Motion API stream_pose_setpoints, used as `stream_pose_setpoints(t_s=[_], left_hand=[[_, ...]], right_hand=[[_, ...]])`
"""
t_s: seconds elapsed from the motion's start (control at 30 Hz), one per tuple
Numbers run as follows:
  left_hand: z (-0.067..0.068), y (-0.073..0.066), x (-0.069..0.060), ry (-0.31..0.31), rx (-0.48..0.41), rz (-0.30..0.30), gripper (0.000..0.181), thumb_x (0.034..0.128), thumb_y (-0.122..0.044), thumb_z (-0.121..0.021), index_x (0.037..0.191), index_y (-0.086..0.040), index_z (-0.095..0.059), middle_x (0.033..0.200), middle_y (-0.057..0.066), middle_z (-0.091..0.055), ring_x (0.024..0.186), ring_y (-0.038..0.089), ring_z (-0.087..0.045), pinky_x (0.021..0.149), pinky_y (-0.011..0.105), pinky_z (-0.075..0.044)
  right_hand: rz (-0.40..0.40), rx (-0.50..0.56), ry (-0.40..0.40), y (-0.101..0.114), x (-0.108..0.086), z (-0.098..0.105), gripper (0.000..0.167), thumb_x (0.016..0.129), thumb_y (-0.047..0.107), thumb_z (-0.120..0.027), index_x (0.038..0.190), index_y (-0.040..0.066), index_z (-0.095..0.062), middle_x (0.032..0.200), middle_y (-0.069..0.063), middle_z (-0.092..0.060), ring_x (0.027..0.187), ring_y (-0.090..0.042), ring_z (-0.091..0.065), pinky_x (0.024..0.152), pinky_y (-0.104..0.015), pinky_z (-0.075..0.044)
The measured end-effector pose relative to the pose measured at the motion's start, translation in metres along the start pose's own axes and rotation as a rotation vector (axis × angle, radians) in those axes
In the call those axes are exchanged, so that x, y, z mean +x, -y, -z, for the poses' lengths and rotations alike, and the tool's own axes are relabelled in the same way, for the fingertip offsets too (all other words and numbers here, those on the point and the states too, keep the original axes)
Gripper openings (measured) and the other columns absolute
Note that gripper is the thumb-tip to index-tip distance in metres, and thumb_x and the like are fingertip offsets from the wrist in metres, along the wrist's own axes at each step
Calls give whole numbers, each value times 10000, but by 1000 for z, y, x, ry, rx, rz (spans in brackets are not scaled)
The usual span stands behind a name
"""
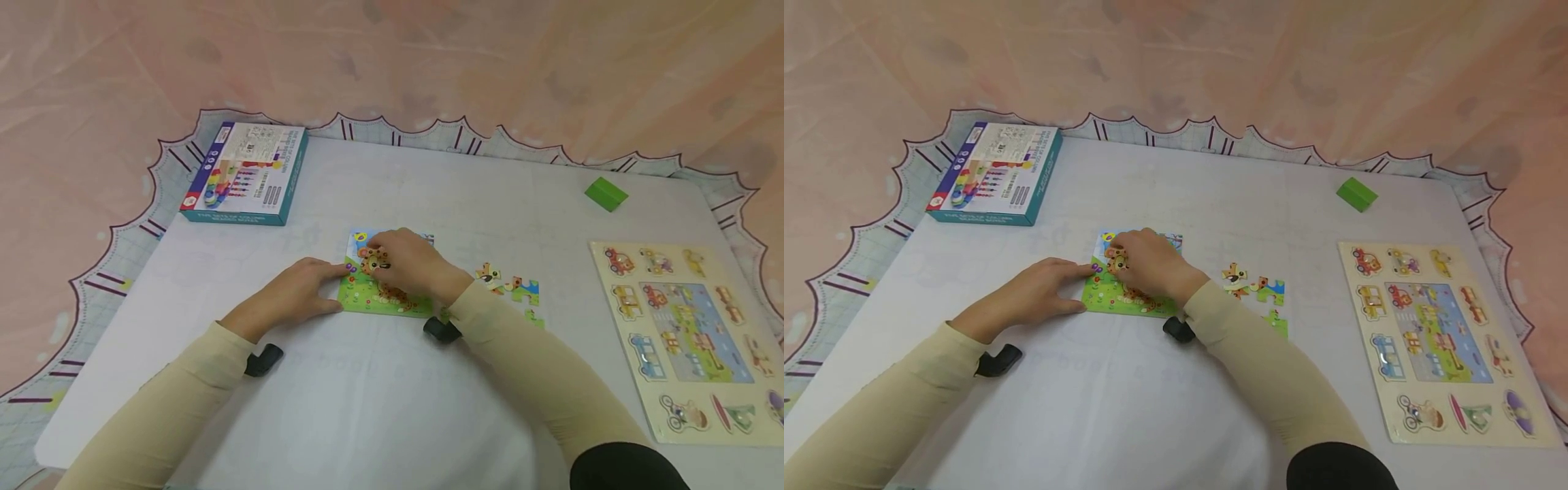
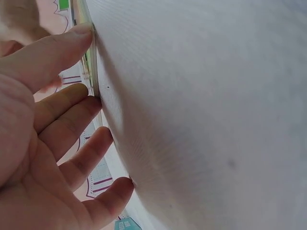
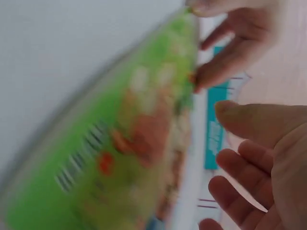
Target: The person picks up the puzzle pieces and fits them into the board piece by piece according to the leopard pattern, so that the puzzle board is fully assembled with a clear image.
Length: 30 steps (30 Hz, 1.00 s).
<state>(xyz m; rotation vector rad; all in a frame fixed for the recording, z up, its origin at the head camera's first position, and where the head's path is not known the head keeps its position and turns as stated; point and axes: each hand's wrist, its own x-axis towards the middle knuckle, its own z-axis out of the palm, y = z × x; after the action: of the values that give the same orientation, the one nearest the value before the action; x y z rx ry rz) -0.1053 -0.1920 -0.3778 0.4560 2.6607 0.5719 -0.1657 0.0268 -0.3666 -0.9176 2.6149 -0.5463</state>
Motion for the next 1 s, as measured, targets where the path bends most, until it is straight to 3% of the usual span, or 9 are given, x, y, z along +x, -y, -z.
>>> stream_pose_setpoints(t_s=[0.13, 0.37, 0.5, 0.77, 1.0], left_hand=[[0, 0, 0, 5, 0, 3, 647, 878, -218, -786, 1463, -108, -532, 1421, 151, -552, 1361, 372, -415, 1110, 545, -359], [-1, -1, 1, 11, -1, 12, 653, 877, -216, -786, 1465, -99, -526, 1425, 156, -545, 1365, 372, -409, 1117, 539, -353], [-1, -1, 1, 10, 8, 9, 654, 875, -219, -790, 1462, -100, -530, 1423, 154, -548, 1364, 371, -412, 1115, 535, -357], [-1, -1, 1, 5, 15, 7, 656, 867, -217, -797, 1458, -101, -537, 1417, 157, -552, 1359, 373, -418, 1113, 534, -362], [-2, -1, 0, 3, 9, 9, 659, 864, -210, -800, 1458, -103, -537, 1414, 158, -555, 1357, 372, -422, 1114, 536, -359]], right_hand=[[3, 13, -29, -1, -13, 17, 534, 956, 294, -692, 1414, 66, -543, 1420, -78, -557, 1346, -267, -464, 1134, -389, -348], [-22, 43, -87, -25, -42, 38, 545, 924, 257, -729, 1397, 49, -554, 1384, -101, -577, 1188, -281, -564, 1030, -432, -440], [-59, 62, -110, -40, -58, 46, 551, 923, 245, -729, 1404, 47, -548, 1393, -107, -572, 1189, -296, -571, 1019, -467, -444], [-133, 76, -128, -59, -79, 50, 535, 929, 224, -719, 1401, 35, -550, 1396, -141, -562, 1196, -316, -564, 1007, -508, -447], [-204, 63, -96, -78, -90, 46, 547, 921, 226, -723, 1402, 31, -548, 1378, -159, -568, 1206, -332, -544, 998, -517, -455]])
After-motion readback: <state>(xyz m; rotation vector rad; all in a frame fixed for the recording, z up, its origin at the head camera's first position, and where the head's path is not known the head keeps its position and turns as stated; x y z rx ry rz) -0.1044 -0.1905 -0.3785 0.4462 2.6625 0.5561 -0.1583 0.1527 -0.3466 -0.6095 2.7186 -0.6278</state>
